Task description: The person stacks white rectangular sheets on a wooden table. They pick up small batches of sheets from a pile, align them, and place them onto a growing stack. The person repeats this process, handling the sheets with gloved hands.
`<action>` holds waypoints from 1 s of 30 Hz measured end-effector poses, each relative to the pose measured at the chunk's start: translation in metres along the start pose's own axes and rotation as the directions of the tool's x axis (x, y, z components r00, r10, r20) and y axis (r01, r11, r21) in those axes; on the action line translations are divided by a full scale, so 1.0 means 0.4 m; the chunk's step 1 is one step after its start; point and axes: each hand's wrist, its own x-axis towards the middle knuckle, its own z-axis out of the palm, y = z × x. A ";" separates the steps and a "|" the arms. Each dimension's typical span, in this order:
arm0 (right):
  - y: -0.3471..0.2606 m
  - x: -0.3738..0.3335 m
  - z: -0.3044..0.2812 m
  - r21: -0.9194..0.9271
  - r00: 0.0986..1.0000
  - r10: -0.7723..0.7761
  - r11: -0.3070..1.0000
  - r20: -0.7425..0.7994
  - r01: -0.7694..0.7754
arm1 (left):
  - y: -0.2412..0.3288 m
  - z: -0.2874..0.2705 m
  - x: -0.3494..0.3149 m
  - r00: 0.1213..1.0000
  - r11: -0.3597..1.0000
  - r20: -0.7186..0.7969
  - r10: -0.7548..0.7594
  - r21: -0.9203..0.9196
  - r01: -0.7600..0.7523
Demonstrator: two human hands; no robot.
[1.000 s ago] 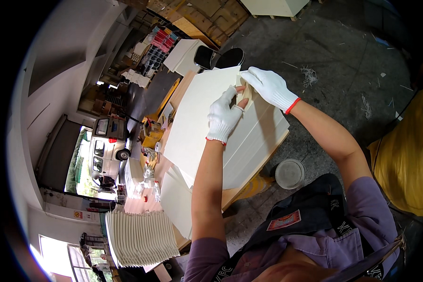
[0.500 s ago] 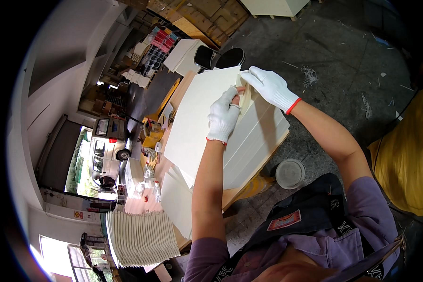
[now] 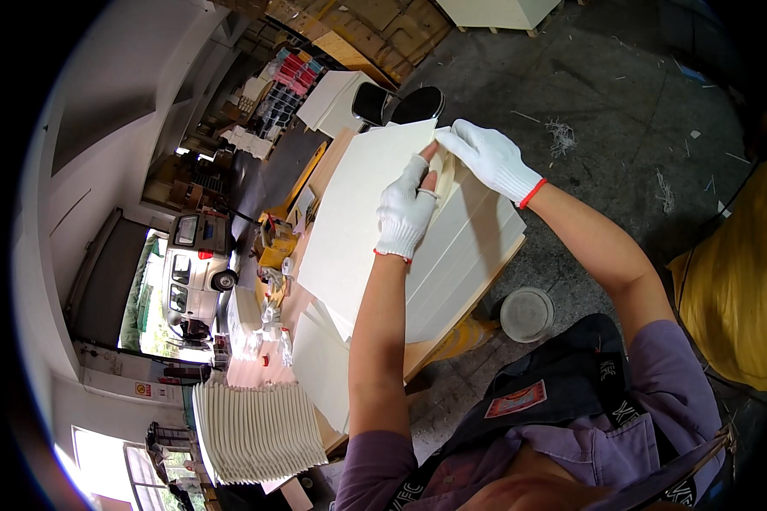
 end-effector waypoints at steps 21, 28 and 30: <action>0.000 0.004 -0.087 -0.131 0.995 0.104 0.986 0.005 -0.103 | 0.020 0.007 -0.034 0.971 0.884 -0.016 0.238 0.418 -0.210; 0.010 -0.009 -0.097 -0.478 0.964 -0.100 0.853 0.248 0.212 | -0.001 0.015 -0.032 0.979 0.898 -0.050 0.199 0.410 -0.161; 0.018 -0.005 -0.098 -0.534 0.946 -0.221 0.784 0.236 0.317 | 0.007 0.020 -0.012 0.989 0.894 -0.046 0.140 0.435 -0.106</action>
